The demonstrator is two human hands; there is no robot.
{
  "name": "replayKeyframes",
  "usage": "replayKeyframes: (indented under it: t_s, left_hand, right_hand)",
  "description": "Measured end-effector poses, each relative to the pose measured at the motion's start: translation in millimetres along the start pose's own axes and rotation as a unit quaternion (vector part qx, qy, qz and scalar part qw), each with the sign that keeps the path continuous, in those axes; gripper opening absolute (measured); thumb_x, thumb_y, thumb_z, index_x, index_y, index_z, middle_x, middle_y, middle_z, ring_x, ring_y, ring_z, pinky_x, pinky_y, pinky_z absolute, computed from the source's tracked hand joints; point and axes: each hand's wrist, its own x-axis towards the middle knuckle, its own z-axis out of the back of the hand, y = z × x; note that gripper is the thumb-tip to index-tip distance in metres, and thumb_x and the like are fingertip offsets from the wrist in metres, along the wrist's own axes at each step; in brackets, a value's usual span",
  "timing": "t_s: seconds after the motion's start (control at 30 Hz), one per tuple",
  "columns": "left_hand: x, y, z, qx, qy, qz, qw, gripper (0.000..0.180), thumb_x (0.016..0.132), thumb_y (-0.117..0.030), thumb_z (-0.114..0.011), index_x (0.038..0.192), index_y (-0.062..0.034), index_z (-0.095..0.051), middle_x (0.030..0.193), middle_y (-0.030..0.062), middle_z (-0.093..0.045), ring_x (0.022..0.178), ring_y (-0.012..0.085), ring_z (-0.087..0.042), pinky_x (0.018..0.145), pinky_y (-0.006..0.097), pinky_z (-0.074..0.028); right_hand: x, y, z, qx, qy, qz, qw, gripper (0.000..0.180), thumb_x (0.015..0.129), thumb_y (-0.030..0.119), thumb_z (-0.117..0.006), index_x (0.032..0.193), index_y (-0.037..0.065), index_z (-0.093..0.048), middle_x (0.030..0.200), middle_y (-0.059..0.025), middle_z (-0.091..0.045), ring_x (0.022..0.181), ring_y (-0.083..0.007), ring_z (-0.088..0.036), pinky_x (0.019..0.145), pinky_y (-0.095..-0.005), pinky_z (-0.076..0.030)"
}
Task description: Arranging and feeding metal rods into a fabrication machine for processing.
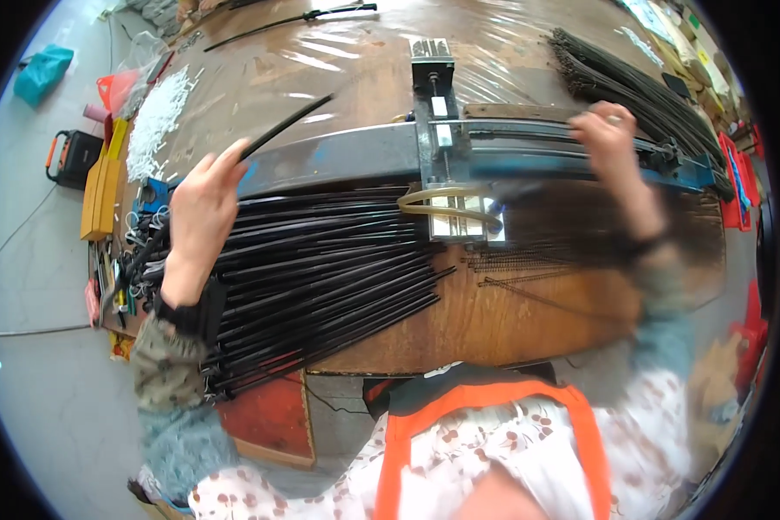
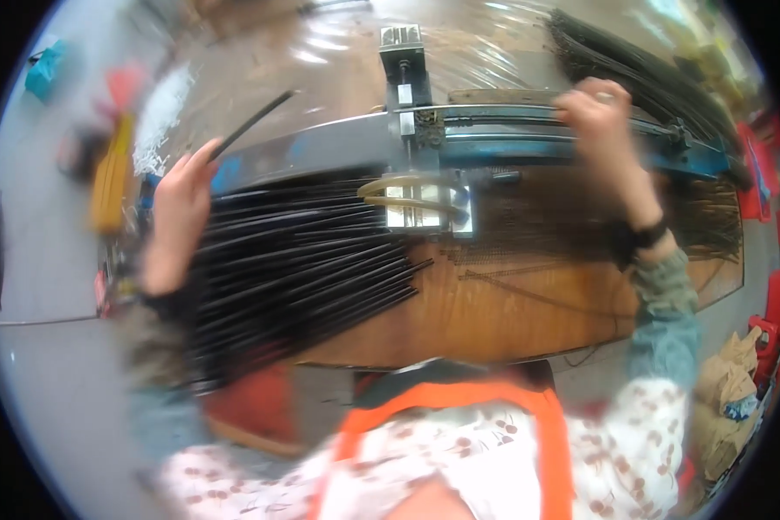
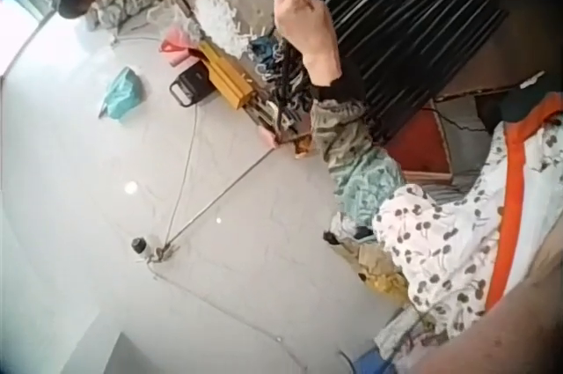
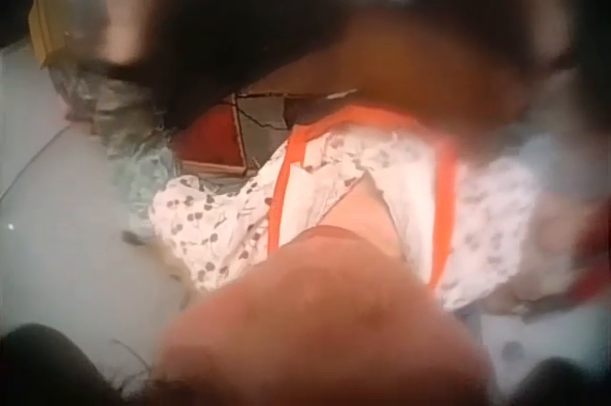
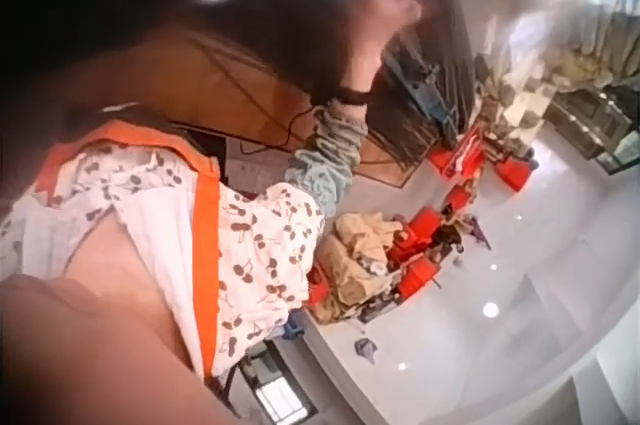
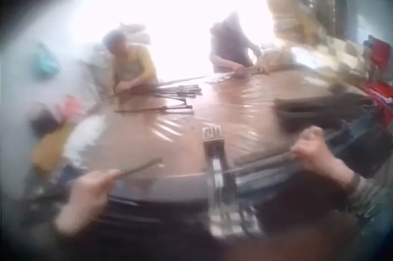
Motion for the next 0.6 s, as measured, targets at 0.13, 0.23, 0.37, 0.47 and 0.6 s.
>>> replayKeyframes:
  t_s: [0.13,0.23,0.37,0.47,0.6]
  left_hand:
    - [66,-44,-59,-0.115,-0.068,-0.161,0.978,0.019,0.094,-0.015,-0.062,0.112,-0.0146,-0.066,0.089,0.0136,-0.067,0.081,0.0371,-0.066,0.067,0.044,-0.054]
    - [76,-66,-68,-0.043,-0.026,-0.159,0.986,0.015,0.094,-0.016,-0.062,0.108,-0.0135,-0.065,0.089,0.0125,-0.068,0.08,0.0359,-0.067,0.066,0.045,-0.055]
    - [71,-35,-36,0.003,-0.033,-0.114,0.993,0.022,0.096,-0.019,-0.063,0.117,-0.0145,-0.068,0.09,0.0129,-0.068,0.078,0.0349,-0.067,0.065,0.043,-0.053]
    - [62,-31,-12,-0.002,-0.022,-0.11,0.994,0.022,0.095,-0.017,-0.064,0.117,-0.0125,-0.068,0.089,0.0148,-0.066,0.078,0.0374,-0.065,0.066,0.043,-0.052]
    - [45,-11,-1,0.002,-0.008,-0.077,0.997,0.022,0.095,-0.013,-0.065,0.117,-0.0114,-0.067,0.09,0.0167,-0.065,0.08,0.0393,-0.064,0.068,0.043,-0.051]
  right_hand:
    - [-44,-43,30,-0.046,-0.002,-0.043,0.998,0.003,0.085,0.01,-0.065,0.088,0.011,-0.065,0.086,-0.0014,-0.068,0.096,-0.0222,-0.061,0.099,-0.0404,-0.037]
    - [-45,-43,28,-0.067,0.021,-0.061,0.996,0.001,0.086,0.009,-0.065,0.087,0.009,-0.065,0.085,-0.0011,-0.068,0.093,-0.0232,-0.061,0.098,-0.0405,-0.037]
    - [-25,-19,11,0.024,-0.041,-0.035,0.998,0.006,0.081,0.003,-0.065,0.085,0.008,-0.065,0.079,-0.0039,-0.066,0.089,-0.0238,-0.062,0.096,-0.0428,-0.041]
    - [30,37,-12,0.113,-0.026,0.046,0.992,0.007,0.082,0.005,-0.066,0.087,0.008,-0.065,0.077,-0.0038,-0.065,0.088,-0.0243,-0.063,0.108,-0.044,-0.038]
    - [-5,-3,-10,0.055,-0.066,0.017,0.996,0.014,0.077,0.003,-0.072,0.088,0.009,-0.065,0.076,-0.0033,-0.064,0.09,-0.0238,-0.063,0.107,-0.0439,-0.038]
